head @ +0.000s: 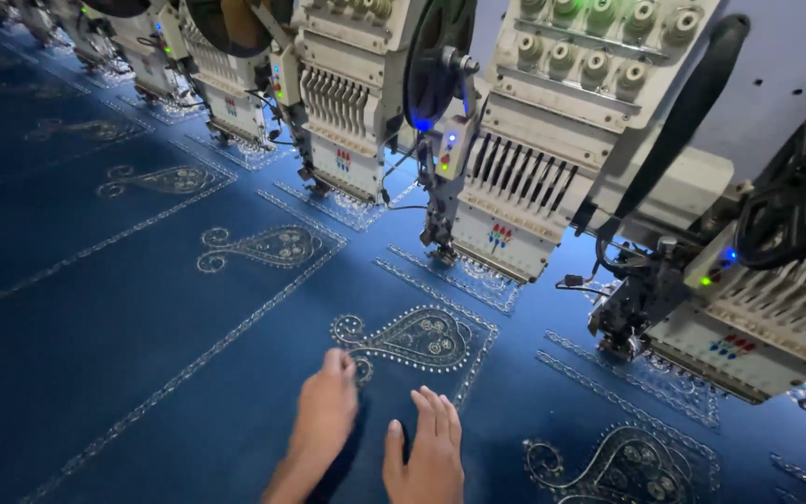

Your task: Inspecting embroidered fabric patterns and re-threading a needle on a multi-head industrial embroidery machine.

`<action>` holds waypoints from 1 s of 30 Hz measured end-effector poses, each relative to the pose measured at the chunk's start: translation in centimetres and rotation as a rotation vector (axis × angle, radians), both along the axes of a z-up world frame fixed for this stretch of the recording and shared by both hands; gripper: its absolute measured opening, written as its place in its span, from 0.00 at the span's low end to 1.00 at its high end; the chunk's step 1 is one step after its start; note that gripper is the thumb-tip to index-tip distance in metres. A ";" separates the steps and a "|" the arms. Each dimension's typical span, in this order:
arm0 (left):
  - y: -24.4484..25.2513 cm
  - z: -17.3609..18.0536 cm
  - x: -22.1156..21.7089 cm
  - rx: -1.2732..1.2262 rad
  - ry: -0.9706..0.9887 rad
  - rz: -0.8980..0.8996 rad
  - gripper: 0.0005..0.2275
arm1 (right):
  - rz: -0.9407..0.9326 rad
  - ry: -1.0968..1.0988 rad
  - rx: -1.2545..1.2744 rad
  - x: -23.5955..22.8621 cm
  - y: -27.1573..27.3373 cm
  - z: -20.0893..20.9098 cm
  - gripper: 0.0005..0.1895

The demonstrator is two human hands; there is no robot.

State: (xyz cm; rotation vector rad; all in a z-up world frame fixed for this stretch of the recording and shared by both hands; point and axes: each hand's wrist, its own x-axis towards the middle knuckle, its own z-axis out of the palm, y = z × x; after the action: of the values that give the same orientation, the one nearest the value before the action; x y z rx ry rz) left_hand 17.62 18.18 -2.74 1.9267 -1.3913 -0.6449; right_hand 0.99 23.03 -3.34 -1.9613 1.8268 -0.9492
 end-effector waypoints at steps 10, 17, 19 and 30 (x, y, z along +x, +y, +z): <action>-1.4 -1.6 3.0 -0.456 -0.247 -0.081 0.33 | 0.020 0.031 0.116 -0.4 1.3 0.7 0.24; -3.5 3.7 1.1 -0.099 -0.526 -0.235 0.10 | 0.299 -0.008 0.114 -4.3 0.6 2.9 0.25; -4.5 2.7 1.9 -0.073 -0.663 -0.311 0.03 | 0.328 -0.006 0.147 -4.3 1.0 3.1 0.25; -6.9 1.8 1.1 -0.154 -0.110 -0.206 0.11 | 0.202 0.023 0.151 -3.8 0.4 1.7 0.24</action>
State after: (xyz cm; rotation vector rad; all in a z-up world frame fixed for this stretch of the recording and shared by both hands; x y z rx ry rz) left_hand 18.67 11.32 -0.95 1.7348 -1.6741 -0.5162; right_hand -2.82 23.39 -1.68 -2.0231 1.6228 -0.7077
